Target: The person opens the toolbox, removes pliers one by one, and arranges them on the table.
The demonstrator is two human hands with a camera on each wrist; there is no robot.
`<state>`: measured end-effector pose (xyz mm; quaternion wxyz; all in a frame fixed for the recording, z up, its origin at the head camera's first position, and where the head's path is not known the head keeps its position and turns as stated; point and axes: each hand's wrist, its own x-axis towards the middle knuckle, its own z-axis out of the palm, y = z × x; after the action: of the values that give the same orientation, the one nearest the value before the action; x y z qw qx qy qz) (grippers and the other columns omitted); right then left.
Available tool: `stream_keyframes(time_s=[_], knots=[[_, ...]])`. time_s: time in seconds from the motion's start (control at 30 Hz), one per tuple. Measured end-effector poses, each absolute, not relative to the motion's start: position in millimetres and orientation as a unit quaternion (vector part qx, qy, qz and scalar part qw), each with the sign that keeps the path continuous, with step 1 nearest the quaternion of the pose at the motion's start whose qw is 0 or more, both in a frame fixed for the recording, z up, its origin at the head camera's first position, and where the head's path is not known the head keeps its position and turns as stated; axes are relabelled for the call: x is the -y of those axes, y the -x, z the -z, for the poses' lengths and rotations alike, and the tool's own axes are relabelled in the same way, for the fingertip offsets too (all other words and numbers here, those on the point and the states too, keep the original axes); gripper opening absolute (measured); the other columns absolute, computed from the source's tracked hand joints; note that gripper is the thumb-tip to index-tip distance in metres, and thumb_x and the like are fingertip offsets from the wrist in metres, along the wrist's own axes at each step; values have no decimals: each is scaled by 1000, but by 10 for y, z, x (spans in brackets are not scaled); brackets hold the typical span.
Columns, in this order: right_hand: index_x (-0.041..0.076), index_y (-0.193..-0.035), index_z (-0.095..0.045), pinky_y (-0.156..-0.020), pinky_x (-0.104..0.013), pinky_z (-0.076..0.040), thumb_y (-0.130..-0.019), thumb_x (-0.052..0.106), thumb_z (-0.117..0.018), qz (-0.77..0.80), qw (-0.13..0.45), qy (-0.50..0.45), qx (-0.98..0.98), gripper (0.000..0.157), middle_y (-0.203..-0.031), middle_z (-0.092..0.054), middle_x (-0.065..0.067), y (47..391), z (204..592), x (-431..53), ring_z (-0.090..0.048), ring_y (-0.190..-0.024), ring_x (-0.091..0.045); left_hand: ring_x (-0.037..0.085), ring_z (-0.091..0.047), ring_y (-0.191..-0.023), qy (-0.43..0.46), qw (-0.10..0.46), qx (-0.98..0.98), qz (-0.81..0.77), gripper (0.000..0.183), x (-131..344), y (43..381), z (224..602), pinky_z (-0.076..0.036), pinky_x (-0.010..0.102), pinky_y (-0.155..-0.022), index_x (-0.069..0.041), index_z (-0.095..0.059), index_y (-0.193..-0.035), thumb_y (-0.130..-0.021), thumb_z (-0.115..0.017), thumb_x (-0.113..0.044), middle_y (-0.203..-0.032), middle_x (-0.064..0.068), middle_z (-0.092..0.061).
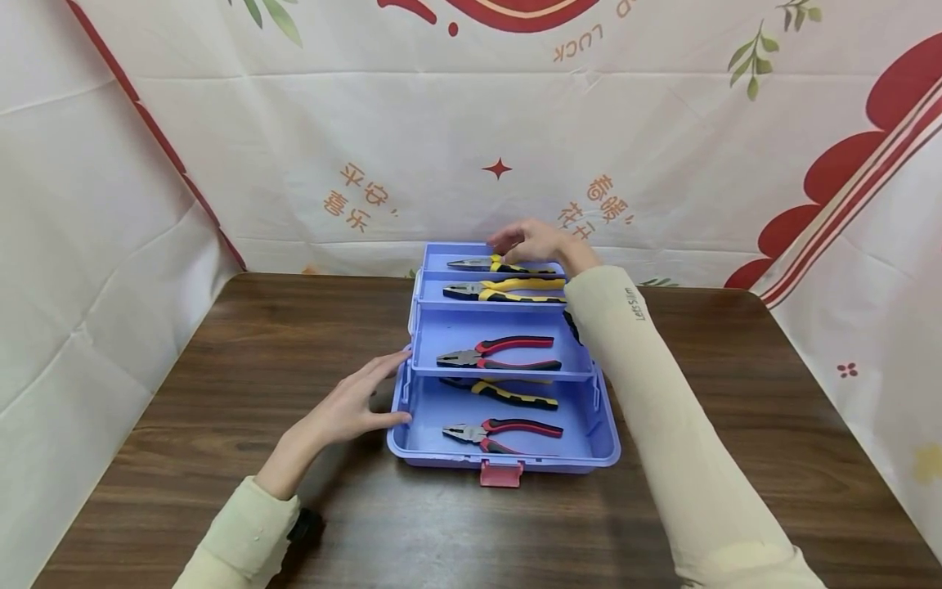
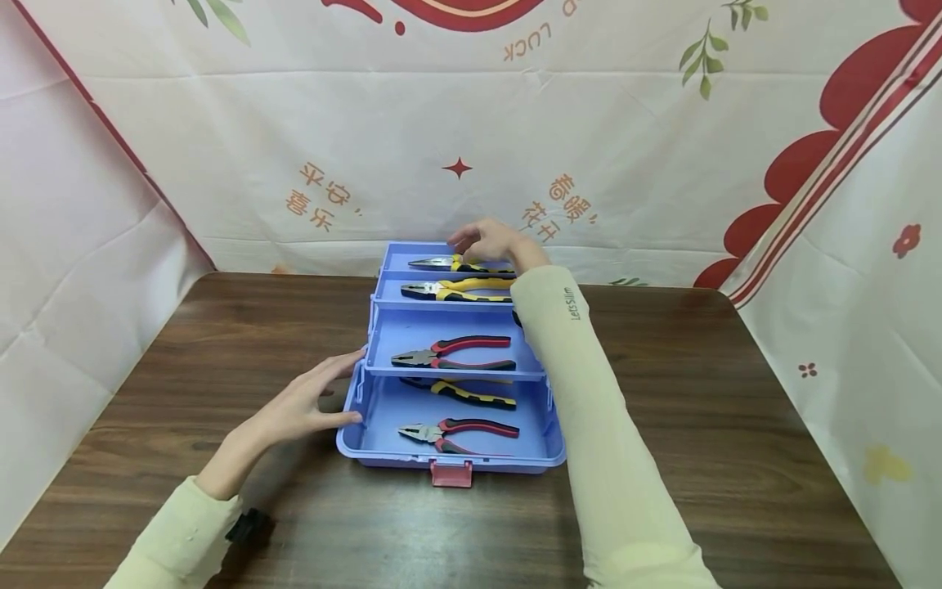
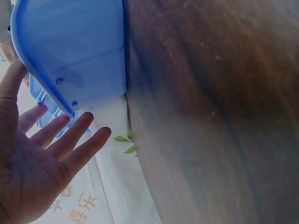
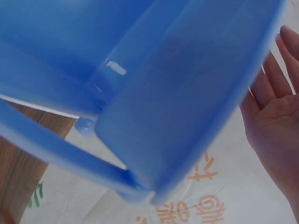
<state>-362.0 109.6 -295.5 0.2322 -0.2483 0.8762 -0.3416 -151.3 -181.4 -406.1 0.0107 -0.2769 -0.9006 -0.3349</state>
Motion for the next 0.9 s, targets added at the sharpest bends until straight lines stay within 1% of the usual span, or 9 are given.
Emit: stream_keyframes(time_s=[0.17, 0.37, 0.5, 0.7, 0.83, 0.9], knots=[[4, -132, -47, -100, -42, -32, -90, 3, -53, 294, 237, 249, -892, 43, -133, -45, -14, 3642, 3010, -1062, -38, -124, -27, 30, -49, -114, 276, 4, 900, 339, 81, 1811, 1513, 4066, -40, 50, -90, -11, -31, -142, -77, -73, -36, -137, 13, -39], [8, -133, -46, -102, -43, -29, -89, 5, -55, 289, 233, 232, -899, 45, -135, -43, -13, 3655, 3059, -1028, -36, -125, -26, 30, -50, -113, 279, 10, 898, 339, 80, 1815, 1524, 4088, -40, 50, -90, -10, -32, -142, -78, -73, -35, -136, 13, -40], [6, -133, -46, -102, -43, -29, -89, 3, -56, 288, 228, 237, -899, 45, -135, -43, -14, 3643, 3053, -1011, -36, -125, -27, 30, -50, -113, 277, 8, 898, 341, 80, 1812, 1523, 4074, -40, 49, -91, -11, -32, -142, -77, -73, -34, -137, 12, -40], [6, -127, -51, -99, -41, -33, -87, 0, -55, 279, 225, 245, -901, 40, -129, -47, -14, 3609, 3024, -988, -41, -117, -27, 30, -50, -113, 270, -5, 899, 344, 80, 1807, 1513, 4063, -40, 50, -91, -12, -31, -142, -78, -72, -36, -138, 12, -38], [6, -123, -53, -96, -40, -35, -87, -1, -56, 268, 217, 245, -906, 37, -122, -49, -13, 3606, 3013, -963, -42, -110, -27, 30, -50, -113, 272, -3, 897, 348, 79, 1808, 1511, 4066, -40, 50, -91, -12, -32, -142, -78, -72, -35, -139, 12, -38], [5, -123, -54, -95, -39, -36, -86, -1, -56, 264, 214, 248, -907, 37, -121, -49, -13, 3604, 3008, -954, -43, -109, -27, 29, -50, -113, 273, -2, 896, 349, 80, 1809, 1509, 4065, -40, 49, -90, -12, -32, -142, -78, -72, -35, -139, 12, -38]])
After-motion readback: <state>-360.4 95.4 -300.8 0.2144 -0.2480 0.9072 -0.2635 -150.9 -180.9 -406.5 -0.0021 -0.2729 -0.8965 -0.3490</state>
